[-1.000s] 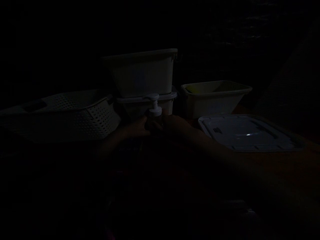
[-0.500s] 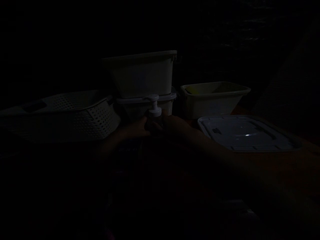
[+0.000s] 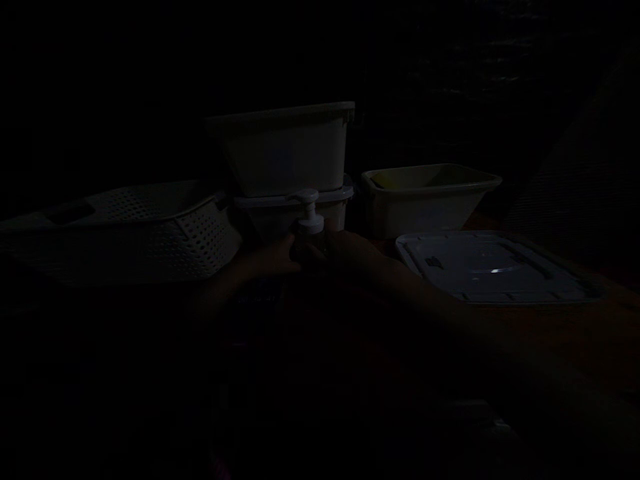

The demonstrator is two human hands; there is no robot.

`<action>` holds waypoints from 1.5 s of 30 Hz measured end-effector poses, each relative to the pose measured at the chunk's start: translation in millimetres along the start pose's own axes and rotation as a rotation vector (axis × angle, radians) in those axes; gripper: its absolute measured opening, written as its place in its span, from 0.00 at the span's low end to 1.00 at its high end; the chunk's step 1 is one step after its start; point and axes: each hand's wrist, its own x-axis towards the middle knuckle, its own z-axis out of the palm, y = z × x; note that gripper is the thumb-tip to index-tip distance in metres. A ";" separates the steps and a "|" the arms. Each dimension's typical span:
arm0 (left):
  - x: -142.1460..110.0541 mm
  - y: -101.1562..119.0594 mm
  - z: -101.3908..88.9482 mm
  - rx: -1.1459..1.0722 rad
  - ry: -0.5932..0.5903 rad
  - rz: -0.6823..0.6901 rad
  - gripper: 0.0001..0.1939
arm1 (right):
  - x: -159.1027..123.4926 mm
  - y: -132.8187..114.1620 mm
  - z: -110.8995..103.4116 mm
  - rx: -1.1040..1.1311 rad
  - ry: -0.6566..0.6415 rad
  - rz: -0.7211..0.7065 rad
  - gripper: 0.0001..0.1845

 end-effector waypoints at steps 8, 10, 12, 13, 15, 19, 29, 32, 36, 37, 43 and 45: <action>0.8 6.9 0.4 0.014 -0.036 0.002 0.26 | -0.3 0.2 -0.5 0.001 0.007 -0.007 0.32; 0.7 7.3 0.5 0.016 -0.017 -0.003 0.28 | 0.2 0.9 -0.1 0.001 -0.002 -0.001 0.32; 0.5 7.5 0.3 0.019 -0.022 -0.021 0.28 | 0.4 1.3 0.0 -0.003 -0.007 0.001 0.32; 0.4 7.4 0.2 0.023 -0.028 -0.029 0.28 | 0.3 1.2 0.0 -0.004 -0.004 -0.001 0.32; 0.4 6.7 0.0 0.021 -0.038 -0.031 0.27 | -0.4 0.5 -0.4 -0.007 0.005 0.002 0.31; 0.7 3.3 0.4 0.008 -0.029 0.008 0.27 | -1.8 -2.0 -1.3 -0.028 -0.003 0.017 0.33; 0.3 3.3 0.1 0.013 -0.031 -0.023 0.23 | -0.3 -2.5 -1.9 -0.029 -0.019 0.020 0.33; -0.2 7.2 -0.3 0.020 -0.015 -0.017 0.25 | -1.6 -3.2 -2.5 -0.033 -0.014 0.032 0.32; -0.5 7.8 -0.3 0.016 -0.032 -0.016 0.25 | -0.9 -2.1 0.2 -0.042 0.006 0.016 0.33; -0.7 7.2 -0.2 0.013 -0.037 -0.024 0.26 | -0.5 -1.6 0.9 -0.049 0.007 0.010 0.33; -2.5 7.9 -0.6 0.023 -0.006 -0.030 0.30 | -0.2 -1.8 -0.2 -0.044 -0.021 0.019 0.32; -2.9 10.7 -1.0 0.012 -0.025 -0.016 0.28 | -0.6 -2.2 -1.3 -0.021 -0.026 0.019 0.30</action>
